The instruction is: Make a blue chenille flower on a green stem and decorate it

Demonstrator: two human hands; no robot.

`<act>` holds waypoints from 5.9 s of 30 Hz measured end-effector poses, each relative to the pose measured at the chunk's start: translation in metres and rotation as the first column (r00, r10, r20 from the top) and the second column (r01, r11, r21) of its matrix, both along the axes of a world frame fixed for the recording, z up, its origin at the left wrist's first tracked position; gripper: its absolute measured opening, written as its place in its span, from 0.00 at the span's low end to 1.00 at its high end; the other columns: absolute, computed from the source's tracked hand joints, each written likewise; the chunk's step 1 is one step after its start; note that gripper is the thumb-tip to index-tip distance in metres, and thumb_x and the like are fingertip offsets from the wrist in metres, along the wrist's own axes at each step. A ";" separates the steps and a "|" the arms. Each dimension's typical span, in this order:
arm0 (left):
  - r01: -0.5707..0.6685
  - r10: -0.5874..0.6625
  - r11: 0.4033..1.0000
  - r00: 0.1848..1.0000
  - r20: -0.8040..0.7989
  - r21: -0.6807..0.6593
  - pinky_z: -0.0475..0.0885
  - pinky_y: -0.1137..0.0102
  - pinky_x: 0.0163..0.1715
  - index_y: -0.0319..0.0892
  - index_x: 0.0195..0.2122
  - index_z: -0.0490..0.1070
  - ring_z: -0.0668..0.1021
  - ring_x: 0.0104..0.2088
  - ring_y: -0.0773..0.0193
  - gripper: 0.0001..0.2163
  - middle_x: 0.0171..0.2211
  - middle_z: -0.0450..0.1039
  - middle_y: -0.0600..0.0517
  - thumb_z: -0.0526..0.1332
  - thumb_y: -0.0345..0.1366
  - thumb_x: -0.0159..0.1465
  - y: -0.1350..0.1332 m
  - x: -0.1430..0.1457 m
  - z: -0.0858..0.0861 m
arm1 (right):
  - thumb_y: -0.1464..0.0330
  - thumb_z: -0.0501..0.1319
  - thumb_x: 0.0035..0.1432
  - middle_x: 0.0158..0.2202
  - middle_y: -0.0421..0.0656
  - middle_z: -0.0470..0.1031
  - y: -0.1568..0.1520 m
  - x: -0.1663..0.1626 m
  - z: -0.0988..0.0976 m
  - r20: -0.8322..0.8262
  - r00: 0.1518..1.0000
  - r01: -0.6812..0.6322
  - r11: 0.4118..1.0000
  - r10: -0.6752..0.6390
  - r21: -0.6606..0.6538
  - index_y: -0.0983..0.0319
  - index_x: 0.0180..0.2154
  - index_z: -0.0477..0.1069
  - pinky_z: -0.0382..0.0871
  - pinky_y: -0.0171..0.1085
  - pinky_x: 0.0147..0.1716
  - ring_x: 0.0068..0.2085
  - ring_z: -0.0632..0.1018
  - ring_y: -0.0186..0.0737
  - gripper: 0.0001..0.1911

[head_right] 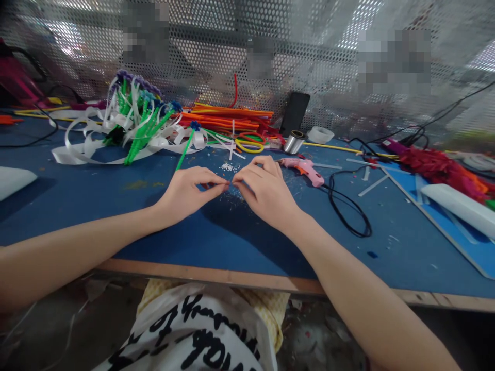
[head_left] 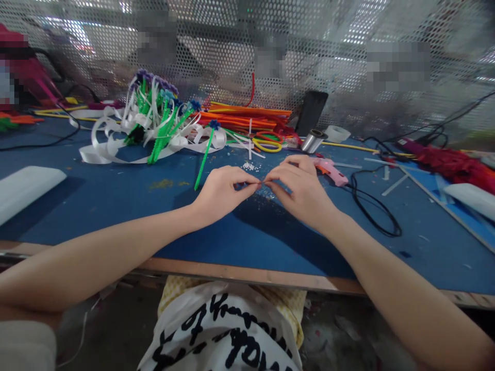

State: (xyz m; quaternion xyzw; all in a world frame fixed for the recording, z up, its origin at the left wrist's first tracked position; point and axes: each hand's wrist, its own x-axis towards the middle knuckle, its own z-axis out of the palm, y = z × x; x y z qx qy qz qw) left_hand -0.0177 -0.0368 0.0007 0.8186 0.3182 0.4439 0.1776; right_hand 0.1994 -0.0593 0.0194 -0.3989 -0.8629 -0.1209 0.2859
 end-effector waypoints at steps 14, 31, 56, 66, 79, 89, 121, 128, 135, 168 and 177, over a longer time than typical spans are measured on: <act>0.103 -0.048 0.871 0.991 0.125 -0.481 0.68 0.73 0.31 0.38 0.33 0.80 0.76 0.29 0.67 0.08 0.29 0.80 0.52 0.64 0.36 0.60 -0.002 0.006 0.002 | 0.61 0.68 0.58 0.36 0.42 0.83 -0.001 -0.013 -0.009 -0.619 0.761 -0.216 0.821 -0.197 -0.528 0.58 0.37 0.82 0.73 0.42 0.42 0.38 0.80 0.42 0.08; 0.335 0.081 0.544 0.892 0.446 -0.769 0.66 0.73 0.31 0.40 0.25 0.77 0.72 0.27 0.72 0.05 0.25 0.75 0.54 0.67 0.36 0.54 -0.002 0.010 0.004 | 0.64 0.69 0.57 0.36 0.41 0.80 -0.006 -0.012 -0.005 -0.602 0.799 -0.339 0.810 -0.022 -0.479 0.59 0.43 0.78 0.72 0.38 0.38 0.36 0.78 0.38 0.11; 0.127 -0.057 0.914 0.981 0.188 -0.385 0.70 0.71 0.36 0.40 0.36 0.81 0.77 0.32 0.66 0.12 0.32 0.81 0.51 0.66 0.44 0.62 -0.003 0.003 0.003 | 0.62 0.72 0.52 0.31 0.39 0.77 -0.006 -0.020 -0.006 -0.784 0.576 -0.317 0.820 -0.232 -0.476 0.59 0.35 0.75 0.72 0.36 0.34 0.32 0.76 0.34 0.12; 0.088 -0.061 0.939 0.994 0.090 -0.333 0.67 0.73 0.32 0.40 0.34 0.73 0.74 0.31 0.68 0.07 0.33 0.77 0.52 0.58 0.36 0.64 -0.008 0.003 0.008 | 0.63 0.67 0.59 0.34 0.40 0.81 -0.006 -0.019 -0.006 -0.853 0.448 -0.538 0.682 -0.266 -0.495 0.59 0.41 0.79 0.75 0.39 0.40 0.33 0.79 0.35 0.09; 0.194 -0.070 0.831 0.966 0.247 -0.522 0.61 0.73 0.27 0.40 0.34 0.70 0.65 0.25 0.71 0.08 0.27 0.66 0.57 0.60 0.40 0.64 -0.006 0.005 0.007 | 0.69 0.70 0.53 0.37 0.41 0.83 -0.010 -0.022 -0.004 -0.818 0.552 -0.423 0.790 -0.164 -0.443 0.58 0.41 0.79 0.78 0.41 0.42 0.36 0.82 0.37 0.11; 0.236 -0.084 0.803 0.954 0.288 -0.547 0.58 0.72 0.27 0.40 0.35 0.73 0.65 0.27 0.70 0.10 0.28 0.69 0.55 0.63 0.43 0.63 -0.007 0.007 0.007 | 0.60 0.74 0.50 0.33 0.41 0.81 -0.010 -0.020 -0.003 -0.773 0.599 -0.309 0.830 -0.211 -0.465 0.58 0.37 0.78 0.78 0.40 0.37 0.34 0.80 0.39 0.13; 0.203 0.005 0.737 0.952 0.305 -0.645 0.55 0.73 0.26 0.38 0.34 0.77 0.62 0.24 0.73 0.11 0.23 0.66 0.57 0.68 0.43 0.59 -0.004 0.007 0.003 | 0.78 0.65 0.54 0.28 0.36 0.66 -0.004 -0.019 0.006 -0.960 0.169 -0.612 0.740 -0.222 -0.279 0.59 0.26 0.70 0.71 0.34 0.34 0.31 0.71 0.32 0.10; 0.162 0.005 0.763 0.967 0.256 -0.626 0.56 0.72 0.27 0.38 0.35 0.79 0.64 0.26 0.71 0.13 0.25 0.69 0.54 0.68 0.45 0.59 0.000 0.006 -0.001 | 0.78 0.65 0.52 0.27 0.36 0.68 0.001 -0.014 0.003 -0.956 0.192 -0.538 0.791 -0.222 -0.292 0.59 0.25 0.69 0.70 0.34 0.33 0.30 0.73 0.31 0.10; 0.153 0.003 0.757 0.971 0.237 -0.635 0.52 0.72 0.24 0.39 0.34 0.78 0.61 0.23 0.72 0.11 0.22 0.65 0.57 0.67 0.43 0.59 0.001 0.005 0.000 | 0.77 0.65 0.49 0.27 0.36 0.69 0.005 -0.011 0.002 -0.949 0.221 -0.451 0.839 -0.225 -0.304 0.59 0.23 0.67 0.72 0.36 0.34 0.30 0.74 0.32 0.11; -0.006 -0.001 0.935 1.000 -0.019 -0.355 0.59 0.72 0.27 0.42 0.37 0.76 0.65 0.22 0.70 0.10 0.19 0.62 0.59 0.61 0.42 0.66 -0.011 0.002 0.012 | 0.70 0.69 0.52 0.29 0.37 0.73 0.002 -0.012 0.001 -0.925 0.216 -0.393 0.840 -0.312 -0.375 0.57 0.31 0.73 0.77 0.37 0.38 0.31 0.76 0.32 0.06; 0.279 0.126 0.648 0.878 0.462 -0.708 0.45 0.71 0.18 0.44 0.36 0.71 0.51 0.17 0.74 0.08 0.18 0.48 0.62 0.64 0.42 0.65 -0.009 0.003 0.020 | 0.65 0.62 0.59 0.44 0.42 0.81 -0.005 -0.015 0.015 -0.945 0.131 -0.534 0.782 -0.300 -0.322 0.56 0.38 0.77 0.75 0.44 0.56 0.50 0.80 0.42 0.06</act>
